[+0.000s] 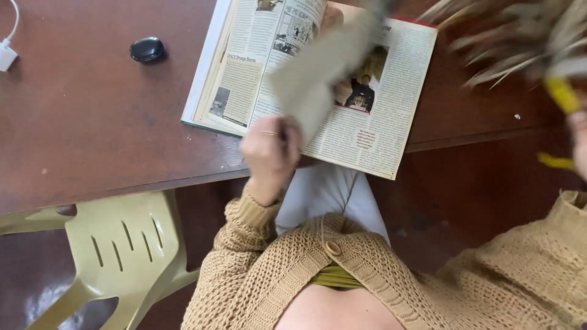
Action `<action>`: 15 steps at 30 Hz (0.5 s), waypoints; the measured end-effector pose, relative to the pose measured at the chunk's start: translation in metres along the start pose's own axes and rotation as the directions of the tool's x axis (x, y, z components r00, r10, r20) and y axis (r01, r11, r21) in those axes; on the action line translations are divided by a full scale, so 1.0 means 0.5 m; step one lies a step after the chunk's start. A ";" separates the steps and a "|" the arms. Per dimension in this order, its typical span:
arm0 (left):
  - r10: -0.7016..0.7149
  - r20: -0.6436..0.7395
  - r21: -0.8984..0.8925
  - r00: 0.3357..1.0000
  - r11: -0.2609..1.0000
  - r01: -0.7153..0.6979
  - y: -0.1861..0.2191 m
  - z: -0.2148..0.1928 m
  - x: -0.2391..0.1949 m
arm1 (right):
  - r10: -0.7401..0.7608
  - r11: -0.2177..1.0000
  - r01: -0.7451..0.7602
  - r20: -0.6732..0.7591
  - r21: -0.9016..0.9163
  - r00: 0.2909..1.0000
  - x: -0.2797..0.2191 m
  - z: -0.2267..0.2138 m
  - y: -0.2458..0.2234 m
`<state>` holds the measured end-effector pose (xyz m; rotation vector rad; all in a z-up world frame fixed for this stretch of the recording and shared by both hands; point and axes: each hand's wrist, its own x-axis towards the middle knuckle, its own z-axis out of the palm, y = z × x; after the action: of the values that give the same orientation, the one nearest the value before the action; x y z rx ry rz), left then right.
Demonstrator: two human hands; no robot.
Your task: The person sits at a wooden table and uses a feather duster to wipe the pages of several magazines. They turn pages with one hand while brushing the surfaces with the duster in the other hand, moving through multiple issues in sequence.
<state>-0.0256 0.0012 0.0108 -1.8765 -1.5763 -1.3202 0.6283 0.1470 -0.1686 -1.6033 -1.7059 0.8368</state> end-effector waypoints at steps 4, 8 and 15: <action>-0.220 -0.088 0.256 0.971 0.937 0.236 -0.095 -0.025 -0.064 | 0.058 0.988 -0.023 0.229 -0.156 0.972 -0.097 0.032 -0.365; -0.374 -0.133 0.254 0.918 0.882 0.396 -0.119 -0.050 -0.076 | 0.047 0.993 -0.002 0.372 -0.119 0.927 -0.060 0.056 -0.408; -0.621 -0.057 0.094 0.782 0.776 0.623 -0.120 -0.053 -0.086 | 0.151 0.981 -0.191 0.597 0.004 0.788 -0.037 0.069 -0.459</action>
<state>-0.0887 -0.0243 -0.0280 -1.2935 -2.3281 -1.4443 0.4662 0.1162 -0.0040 -1.5613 -1.9276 1.6112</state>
